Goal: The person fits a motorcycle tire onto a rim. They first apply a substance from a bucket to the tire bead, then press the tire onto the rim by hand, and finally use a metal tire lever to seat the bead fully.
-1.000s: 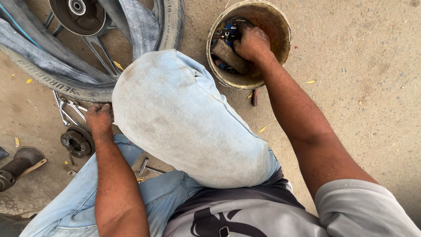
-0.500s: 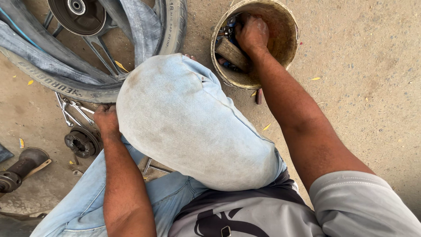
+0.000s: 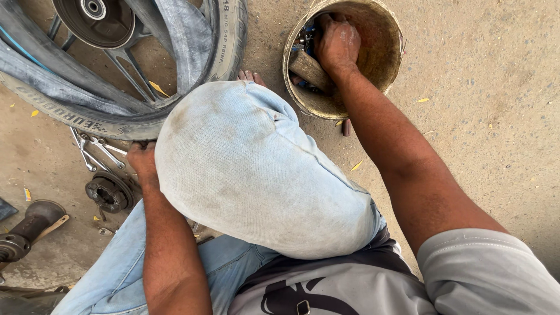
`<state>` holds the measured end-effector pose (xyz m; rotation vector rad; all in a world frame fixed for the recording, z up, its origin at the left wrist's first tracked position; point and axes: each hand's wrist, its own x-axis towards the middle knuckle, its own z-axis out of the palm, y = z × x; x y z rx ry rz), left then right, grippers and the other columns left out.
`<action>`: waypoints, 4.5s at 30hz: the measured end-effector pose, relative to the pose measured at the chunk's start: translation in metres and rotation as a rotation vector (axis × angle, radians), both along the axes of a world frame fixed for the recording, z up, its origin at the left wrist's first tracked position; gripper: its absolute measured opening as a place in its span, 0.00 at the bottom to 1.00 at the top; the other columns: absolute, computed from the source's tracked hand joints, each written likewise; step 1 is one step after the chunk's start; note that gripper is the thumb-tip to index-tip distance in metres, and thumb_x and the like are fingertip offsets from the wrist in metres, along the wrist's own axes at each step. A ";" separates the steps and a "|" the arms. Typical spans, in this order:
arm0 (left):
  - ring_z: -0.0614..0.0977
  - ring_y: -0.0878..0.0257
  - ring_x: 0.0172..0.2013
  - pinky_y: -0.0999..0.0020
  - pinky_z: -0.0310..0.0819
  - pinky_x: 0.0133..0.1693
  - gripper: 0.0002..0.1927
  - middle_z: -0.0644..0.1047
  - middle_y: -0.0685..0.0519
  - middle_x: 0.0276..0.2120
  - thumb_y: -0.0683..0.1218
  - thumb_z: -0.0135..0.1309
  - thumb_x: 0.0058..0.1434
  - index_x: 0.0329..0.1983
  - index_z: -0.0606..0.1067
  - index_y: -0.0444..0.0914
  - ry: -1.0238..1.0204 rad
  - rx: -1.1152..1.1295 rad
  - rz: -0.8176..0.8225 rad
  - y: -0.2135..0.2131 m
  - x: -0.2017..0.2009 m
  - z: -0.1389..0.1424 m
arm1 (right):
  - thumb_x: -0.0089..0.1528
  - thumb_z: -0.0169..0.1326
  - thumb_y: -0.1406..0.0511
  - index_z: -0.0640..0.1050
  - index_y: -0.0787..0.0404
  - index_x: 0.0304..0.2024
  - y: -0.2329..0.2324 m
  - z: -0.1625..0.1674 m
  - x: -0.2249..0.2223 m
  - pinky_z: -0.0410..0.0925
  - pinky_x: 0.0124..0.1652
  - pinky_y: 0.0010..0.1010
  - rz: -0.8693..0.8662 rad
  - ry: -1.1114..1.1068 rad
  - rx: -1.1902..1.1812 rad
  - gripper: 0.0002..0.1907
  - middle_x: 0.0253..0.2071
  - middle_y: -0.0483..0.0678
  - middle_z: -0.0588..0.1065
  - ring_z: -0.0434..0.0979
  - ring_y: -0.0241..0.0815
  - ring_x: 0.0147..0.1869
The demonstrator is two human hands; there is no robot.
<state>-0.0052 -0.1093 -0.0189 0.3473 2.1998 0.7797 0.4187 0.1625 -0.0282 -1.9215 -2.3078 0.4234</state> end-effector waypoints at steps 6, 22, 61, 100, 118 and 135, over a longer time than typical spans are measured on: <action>0.86 0.59 0.38 0.67 0.83 0.40 0.11 0.83 0.45 0.42 0.33 0.49 0.62 0.47 0.76 0.30 -0.034 -0.082 0.062 0.006 0.008 0.013 | 0.68 0.56 0.61 0.80 0.55 0.54 0.006 -0.007 -0.001 0.74 0.43 0.50 -0.062 -0.107 -0.270 0.13 0.41 0.58 0.80 0.82 0.57 0.43; 0.85 0.58 0.37 0.65 0.81 0.39 0.12 0.82 0.44 0.41 0.33 0.52 0.59 0.47 0.77 0.27 0.118 -0.042 -0.056 -0.002 -0.004 -0.017 | 0.63 0.57 0.64 0.83 0.53 0.48 0.013 -0.021 -0.008 0.75 0.36 0.48 0.013 -0.220 0.044 0.11 0.39 0.54 0.81 0.83 0.55 0.39; 0.81 0.62 0.27 0.68 0.75 0.27 0.07 0.80 0.46 0.33 0.36 0.55 0.61 0.41 0.76 0.27 -0.110 -0.026 0.092 0.005 0.010 0.022 | 0.70 0.55 0.71 0.77 0.62 0.52 -0.041 0.122 0.029 0.80 0.47 0.29 -0.348 1.502 -0.502 0.08 0.45 0.50 0.82 0.86 0.39 0.50; 0.83 0.56 0.34 0.61 0.78 0.34 0.11 0.83 0.43 0.37 0.41 0.57 0.63 0.43 0.79 0.28 0.009 -0.114 -0.028 0.001 0.013 0.009 | 0.64 0.57 0.58 0.76 0.68 0.54 0.014 -0.014 0.016 0.75 0.44 0.50 -0.019 -0.138 -0.356 0.22 0.41 0.63 0.75 0.78 0.57 0.44; 0.84 0.61 0.30 0.69 0.79 0.27 0.05 0.83 0.44 0.35 0.33 0.52 0.63 0.40 0.77 0.27 0.026 -0.038 0.021 0.005 0.019 -0.002 | 0.67 0.59 0.58 0.85 0.54 0.45 0.013 -0.023 -0.001 0.74 0.43 0.47 0.118 -0.012 -0.164 0.10 0.38 0.54 0.82 0.83 0.55 0.40; 0.83 0.63 0.28 0.65 0.80 0.32 0.05 0.82 0.48 0.32 0.33 0.55 0.57 0.34 0.78 0.33 0.846 0.068 0.159 0.015 -0.006 0.003 | 0.59 0.69 0.54 0.83 0.64 0.30 0.008 -0.005 0.004 0.75 0.40 0.46 -0.071 0.006 -0.066 0.19 0.32 0.58 0.79 0.79 0.50 0.38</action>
